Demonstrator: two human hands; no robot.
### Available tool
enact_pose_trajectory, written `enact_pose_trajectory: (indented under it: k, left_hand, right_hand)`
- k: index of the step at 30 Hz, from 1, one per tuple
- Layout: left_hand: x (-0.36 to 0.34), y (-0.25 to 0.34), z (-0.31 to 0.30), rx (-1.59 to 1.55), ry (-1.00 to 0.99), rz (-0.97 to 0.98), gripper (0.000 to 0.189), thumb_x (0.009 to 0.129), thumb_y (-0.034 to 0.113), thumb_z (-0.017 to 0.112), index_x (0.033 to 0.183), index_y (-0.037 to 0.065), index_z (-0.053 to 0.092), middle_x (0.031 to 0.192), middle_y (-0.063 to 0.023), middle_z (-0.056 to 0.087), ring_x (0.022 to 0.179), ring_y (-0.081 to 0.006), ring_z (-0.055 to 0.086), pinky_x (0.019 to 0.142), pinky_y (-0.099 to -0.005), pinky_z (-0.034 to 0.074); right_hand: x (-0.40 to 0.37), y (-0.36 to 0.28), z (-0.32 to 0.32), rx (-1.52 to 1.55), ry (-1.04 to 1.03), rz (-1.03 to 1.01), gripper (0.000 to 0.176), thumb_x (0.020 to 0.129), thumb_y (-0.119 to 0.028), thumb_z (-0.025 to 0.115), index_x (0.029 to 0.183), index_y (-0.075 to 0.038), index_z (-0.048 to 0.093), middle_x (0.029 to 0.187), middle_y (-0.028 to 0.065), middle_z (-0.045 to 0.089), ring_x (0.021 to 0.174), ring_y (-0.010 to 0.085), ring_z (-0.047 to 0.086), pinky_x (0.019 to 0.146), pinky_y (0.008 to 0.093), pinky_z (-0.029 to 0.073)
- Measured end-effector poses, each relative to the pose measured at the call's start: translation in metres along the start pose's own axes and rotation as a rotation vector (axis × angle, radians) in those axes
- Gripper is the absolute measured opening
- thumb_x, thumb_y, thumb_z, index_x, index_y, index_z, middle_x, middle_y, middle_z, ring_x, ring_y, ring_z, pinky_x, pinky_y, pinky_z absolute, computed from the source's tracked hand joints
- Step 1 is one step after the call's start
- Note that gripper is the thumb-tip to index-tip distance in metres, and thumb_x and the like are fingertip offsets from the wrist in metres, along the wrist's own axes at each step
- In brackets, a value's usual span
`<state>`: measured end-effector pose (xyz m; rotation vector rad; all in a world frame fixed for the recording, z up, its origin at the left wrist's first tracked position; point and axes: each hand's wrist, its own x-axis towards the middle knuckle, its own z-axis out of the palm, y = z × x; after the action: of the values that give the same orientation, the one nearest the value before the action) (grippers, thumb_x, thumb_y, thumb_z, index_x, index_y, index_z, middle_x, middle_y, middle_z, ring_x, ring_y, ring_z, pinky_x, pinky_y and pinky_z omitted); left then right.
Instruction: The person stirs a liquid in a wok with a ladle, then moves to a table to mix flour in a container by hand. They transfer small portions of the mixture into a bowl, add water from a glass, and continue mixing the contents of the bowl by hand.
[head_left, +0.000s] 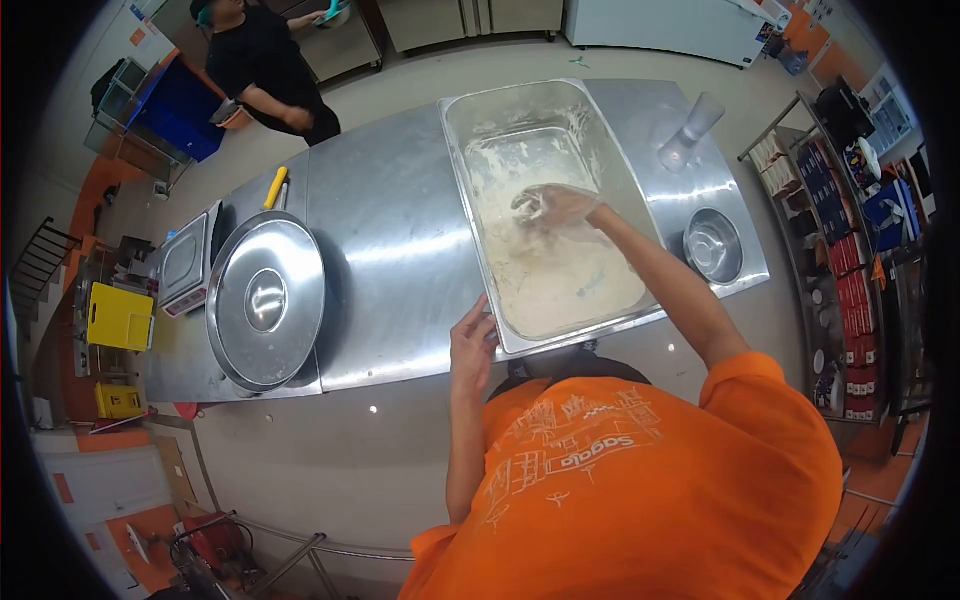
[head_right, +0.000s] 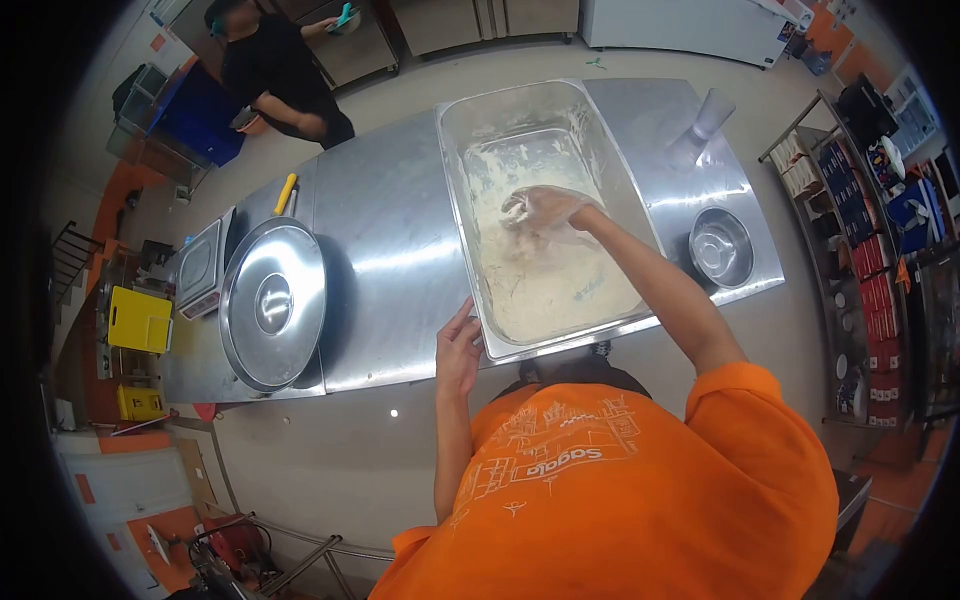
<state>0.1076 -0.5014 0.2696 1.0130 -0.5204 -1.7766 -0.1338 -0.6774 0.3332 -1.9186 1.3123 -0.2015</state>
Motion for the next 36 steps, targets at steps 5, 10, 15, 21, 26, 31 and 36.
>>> enact_pose_trajectory:
  k: [5, 10, 15, 21, 26, 31, 36]
  left_hand:
    - [0.004, -0.003, -0.007, 0.015, -0.032, 0.008, 0.052, 0.089, 0.000, 0.055, 0.139, -0.003, 0.042, 0.101, -0.0064, 0.065, 0.095, -0.0154, 0.061, 0.085, -0.0343, 0.049]
    - [0.006, -0.006, -0.011, 0.007, -0.033, -0.006, 0.052, 0.089, 0.000, 0.055, 0.138, -0.003, 0.043, 0.103, -0.0066, 0.065, 0.095, -0.0152, 0.061, 0.085, -0.0337, 0.050]
    - [0.004, -0.003, -0.005, 0.008, -0.021, -0.006, 0.050, 0.089, -0.001, 0.055, 0.138, -0.004, 0.043, 0.101, -0.0076, 0.064, 0.089, -0.0155, 0.062, 0.079, -0.0317, 0.051]
    - [0.002, 0.003, 0.000, -0.026, -0.015, -0.009, 0.049, 0.090, -0.002, 0.054, 0.137, -0.005, 0.043, 0.102, -0.0095, 0.065, 0.084, -0.0159, 0.064, 0.073, -0.0306, 0.054]
    - [0.004, 0.000, -0.006, -0.048, -0.026, -0.013, 0.050, 0.090, -0.003, 0.054, 0.138, -0.005, 0.041, 0.110, -0.0123, 0.065, 0.086, -0.0166, 0.065, 0.074, -0.0312, 0.054]
    - [0.005, -0.002, -0.007, -0.040, -0.034, 0.007, 0.051, 0.090, -0.002, 0.054, 0.138, -0.006, 0.040, 0.109, -0.0120, 0.065, 0.086, -0.0164, 0.064, 0.074, -0.0310, 0.053]
    - [0.006, -0.003, -0.007, -0.041, -0.041, 0.001, 0.051, 0.089, -0.002, 0.054, 0.138, -0.005, 0.041, 0.105, -0.0106, 0.066, 0.085, -0.0159, 0.064, 0.075, -0.0309, 0.053]
  right_hand:
    - [0.038, 0.055, 0.091, -0.502, 0.124, -0.385, 0.079, 0.074, -0.047, 0.074, 0.134, -0.005, 0.046, 0.133, 0.0238, 0.051, 0.113, 0.0380, 0.057, 0.098, 0.0389, 0.045]
    - [0.013, 0.017, 0.112, -0.510, 0.013, -0.115, 0.071, 0.067, -0.035, 0.078, 0.126, -0.005, 0.053, 0.120, 0.0247, 0.059, 0.104, 0.0389, 0.061, 0.090, 0.0435, 0.048]
    - [0.012, 0.050, 0.068, -0.278, 0.172, 0.001, 0.048, 0.074, -0.025, 0.073, 0.116, -0.005, 0.062, 0.095, 0.0253, 0.066, 0.098, 0.0374, 0.063, 0.088, 0.0436, 0.049]
    - [-0.024, 0.040, -0.014, -0.087, 0.054, 0.056, 0.057, 0.078, -0.025, 0.070, 0.129, -0.005, 0.054, 0.122, 0.0219, 0.059, 0.112, 0.0348, 0.057, 0.093, 0.0385, 0.047]
    - [-0.018, 0.037, -0.028, -0.317, -0.006, 0.028, 0.054, 0.077, -0.025, 0.072, 0.124, -0.005, 0.056, 0.120, 0.0211, 0.059, 0.114, 0.0366, 0.054, 0.097, 0.0417, 0.042]
    - [-0.019, 0.064, -0.023, -0.308, 0.125, -0.165, 0.044, 0.076, -0.021, 0.070, 0.116, -0.005, 0.059, 0.109, 0.0207, 0.063, 0.104, 0.0370, 0.058, 0.091, 0.0417, 0.045]
    - [-0.018, 0.055, -0.028, -0.481, 0.047, -0.108, 0.046, 0.076, -0.023, 0.071, 0.116, -0.003, 0.059, 0.106, 0.0198, 0.064, 0.100, 0.0389, 0.059, 0.090, 0.0433, 0.046]
